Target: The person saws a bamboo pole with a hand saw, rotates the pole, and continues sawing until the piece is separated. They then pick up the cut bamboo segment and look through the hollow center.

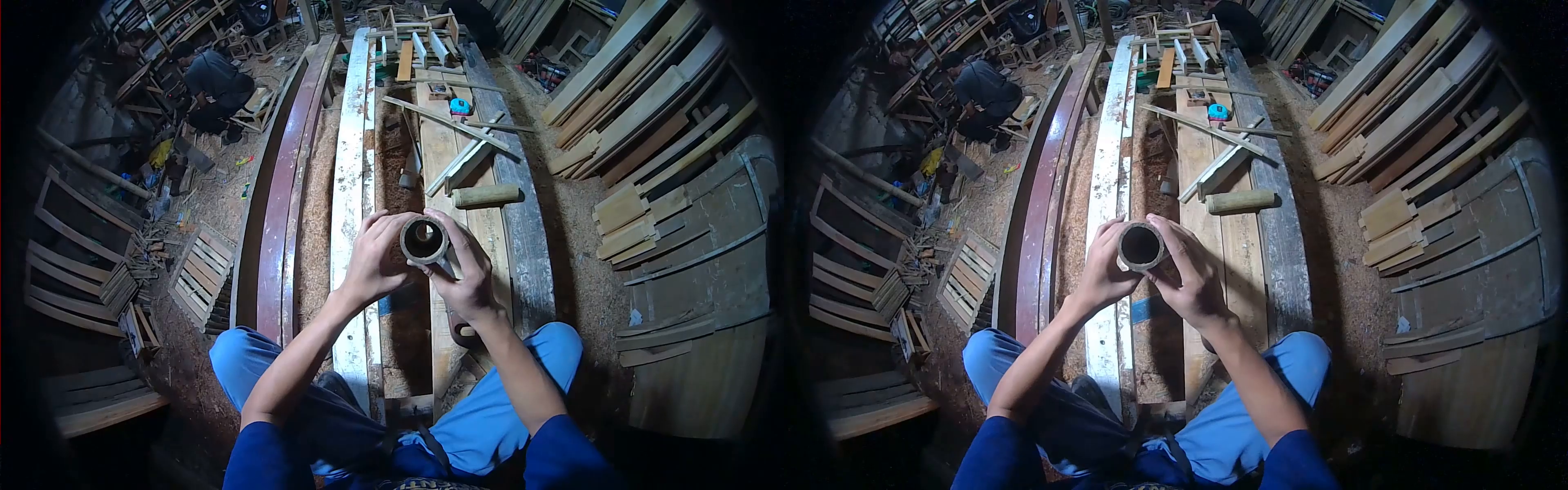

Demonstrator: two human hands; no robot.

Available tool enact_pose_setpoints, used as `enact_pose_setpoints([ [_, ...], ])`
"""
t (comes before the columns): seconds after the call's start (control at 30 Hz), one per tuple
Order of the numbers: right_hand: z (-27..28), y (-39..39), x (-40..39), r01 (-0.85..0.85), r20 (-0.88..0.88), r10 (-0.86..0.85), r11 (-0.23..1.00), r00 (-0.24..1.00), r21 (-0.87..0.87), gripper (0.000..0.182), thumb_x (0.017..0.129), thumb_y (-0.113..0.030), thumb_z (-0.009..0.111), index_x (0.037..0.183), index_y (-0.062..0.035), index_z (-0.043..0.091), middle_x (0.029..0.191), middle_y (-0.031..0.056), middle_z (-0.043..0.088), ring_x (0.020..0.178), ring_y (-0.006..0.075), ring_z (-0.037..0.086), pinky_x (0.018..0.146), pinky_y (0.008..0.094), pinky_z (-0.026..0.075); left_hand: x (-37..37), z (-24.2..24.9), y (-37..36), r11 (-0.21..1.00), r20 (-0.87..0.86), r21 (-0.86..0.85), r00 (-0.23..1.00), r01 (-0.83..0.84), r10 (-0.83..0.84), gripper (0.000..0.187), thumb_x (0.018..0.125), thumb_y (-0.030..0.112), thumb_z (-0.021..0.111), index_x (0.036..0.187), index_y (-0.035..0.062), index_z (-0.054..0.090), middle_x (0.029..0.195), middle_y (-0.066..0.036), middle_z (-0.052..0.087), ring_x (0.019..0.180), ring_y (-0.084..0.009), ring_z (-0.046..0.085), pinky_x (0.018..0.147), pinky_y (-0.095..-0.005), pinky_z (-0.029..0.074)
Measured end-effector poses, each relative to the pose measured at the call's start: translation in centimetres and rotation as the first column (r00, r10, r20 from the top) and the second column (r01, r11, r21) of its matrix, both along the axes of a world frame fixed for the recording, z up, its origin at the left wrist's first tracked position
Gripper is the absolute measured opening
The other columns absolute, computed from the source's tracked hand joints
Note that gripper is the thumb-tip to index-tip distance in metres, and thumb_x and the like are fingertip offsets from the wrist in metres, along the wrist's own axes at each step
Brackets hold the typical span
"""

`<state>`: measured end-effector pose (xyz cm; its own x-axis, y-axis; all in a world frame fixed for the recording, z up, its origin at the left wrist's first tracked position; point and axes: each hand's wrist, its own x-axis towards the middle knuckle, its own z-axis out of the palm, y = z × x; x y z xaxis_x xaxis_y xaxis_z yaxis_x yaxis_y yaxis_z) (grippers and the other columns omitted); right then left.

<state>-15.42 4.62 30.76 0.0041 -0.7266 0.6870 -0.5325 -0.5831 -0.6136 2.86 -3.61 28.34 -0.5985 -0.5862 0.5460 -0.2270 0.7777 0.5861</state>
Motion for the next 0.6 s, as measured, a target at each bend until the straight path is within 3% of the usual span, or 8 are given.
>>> enact_pose_setpoints([
  [0.23, -0.6, -0.1, 0.0, 0.034, -0.013, -0.035, 0.999, 0.999, -0.041, 0.082, 0.074, 0.003, 0.085, 0.148, 0.0007, 0.048, 0.136, 0.0209, 0.063, 0.125, 0.038, 0.063, 0.105, 0.0435, 0.053, -0.1, -0.1, 0.0, 0.999, 0.029, -0.018, 0.999, -0.027, 0.027, 0.081, 0.064, 0.018, 0.081, 0.14, 0.0046, 0.054, 0.133, -0.015, 0.064, 0.129, -0.0324, 0.058, 0.118, -0.0517, 0.032],
  [0.3, -0.8, -0.3, 0.1, 0.104, -0.038, -0.106, 0.994, 0.994, -0.042, 0.083, 0.076, -0.012, 0.092, 0.145, 0.0023, 0.049, 0.132, 0.0195, 0.067, 0.119, 0.0331, 0.068, 0.102, 0.0409, 0.055, -0.1, -0.3, -0.1, 0.999, 0.026, -0.025, 0.999, -0.035, 0.036, 0.078, 0.067, 0.018, 0.082, 0.139, 0.0053, 0.055, 0.132, -0.014, 0.064, 0.129, -0.0317, 0.058, 0.118, -0.0514, 0.031],
  [0.6, -1.2, 0.0, 0.9, 0.157, 0.054, -0.158, 0.987, 0.986, 0.027, 0.085, 0.079, -0.02, 0.091, 0.148, 0.0043, 0.047, 0.133, 0.0205, 0.066, 0.119, 0.0304, 0.069, 0.102, 0.0397, 0.055, -1.2, -1.8, 0.6, 0.995, -0.071, 0.071, 0.995, -0.065, 0.07, 0.068, 0.075, 0.02, 0.081, 0.137, 0.0037, 0.056, 0.131, -0.015, 0.064, 0.129, -0.032, 0.058, 0.119, -0.0506, 0.032],
])
